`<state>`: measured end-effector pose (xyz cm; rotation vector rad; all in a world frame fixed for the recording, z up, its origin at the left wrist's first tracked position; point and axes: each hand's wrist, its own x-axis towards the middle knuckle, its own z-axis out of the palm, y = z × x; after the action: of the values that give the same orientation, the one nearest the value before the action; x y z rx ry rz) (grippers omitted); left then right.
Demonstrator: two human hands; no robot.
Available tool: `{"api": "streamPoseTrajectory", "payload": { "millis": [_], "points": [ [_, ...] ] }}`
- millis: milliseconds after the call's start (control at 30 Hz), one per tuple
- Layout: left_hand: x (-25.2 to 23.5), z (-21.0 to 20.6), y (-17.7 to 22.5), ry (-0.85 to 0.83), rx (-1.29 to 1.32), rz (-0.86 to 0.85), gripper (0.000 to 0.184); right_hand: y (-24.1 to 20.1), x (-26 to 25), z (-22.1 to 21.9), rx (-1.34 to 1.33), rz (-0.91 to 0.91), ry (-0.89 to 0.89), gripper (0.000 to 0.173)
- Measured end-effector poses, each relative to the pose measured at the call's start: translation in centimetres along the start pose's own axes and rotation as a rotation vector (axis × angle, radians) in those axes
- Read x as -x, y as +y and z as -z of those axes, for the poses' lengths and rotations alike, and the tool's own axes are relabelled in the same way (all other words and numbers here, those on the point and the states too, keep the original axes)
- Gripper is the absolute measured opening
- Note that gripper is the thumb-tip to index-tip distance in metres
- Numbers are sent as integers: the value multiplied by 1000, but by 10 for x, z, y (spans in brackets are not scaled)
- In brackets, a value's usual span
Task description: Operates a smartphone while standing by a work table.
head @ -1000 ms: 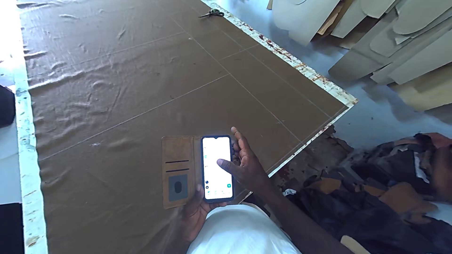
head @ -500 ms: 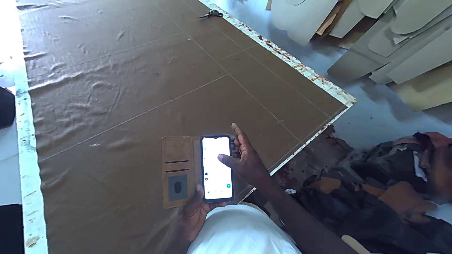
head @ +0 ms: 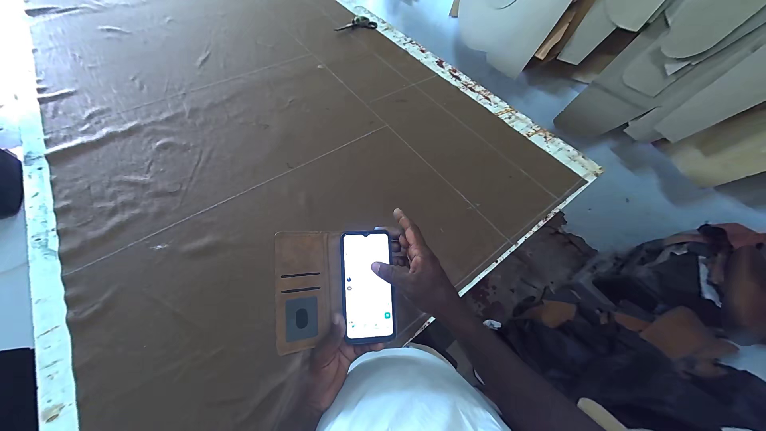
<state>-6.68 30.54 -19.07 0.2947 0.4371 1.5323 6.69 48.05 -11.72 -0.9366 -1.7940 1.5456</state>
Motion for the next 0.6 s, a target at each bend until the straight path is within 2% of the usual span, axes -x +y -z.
{"api": "streamPoseTrajectory", "payload": {
  "millis": [300,600],
  "points": [
    [0,2,-1,-10,-66,-7,51,0,6,-10,110,4,31,101],
    [-1,2,0,16,-45,-10,50,-3,8,-10,-11,0,24,96]
  ]
}}
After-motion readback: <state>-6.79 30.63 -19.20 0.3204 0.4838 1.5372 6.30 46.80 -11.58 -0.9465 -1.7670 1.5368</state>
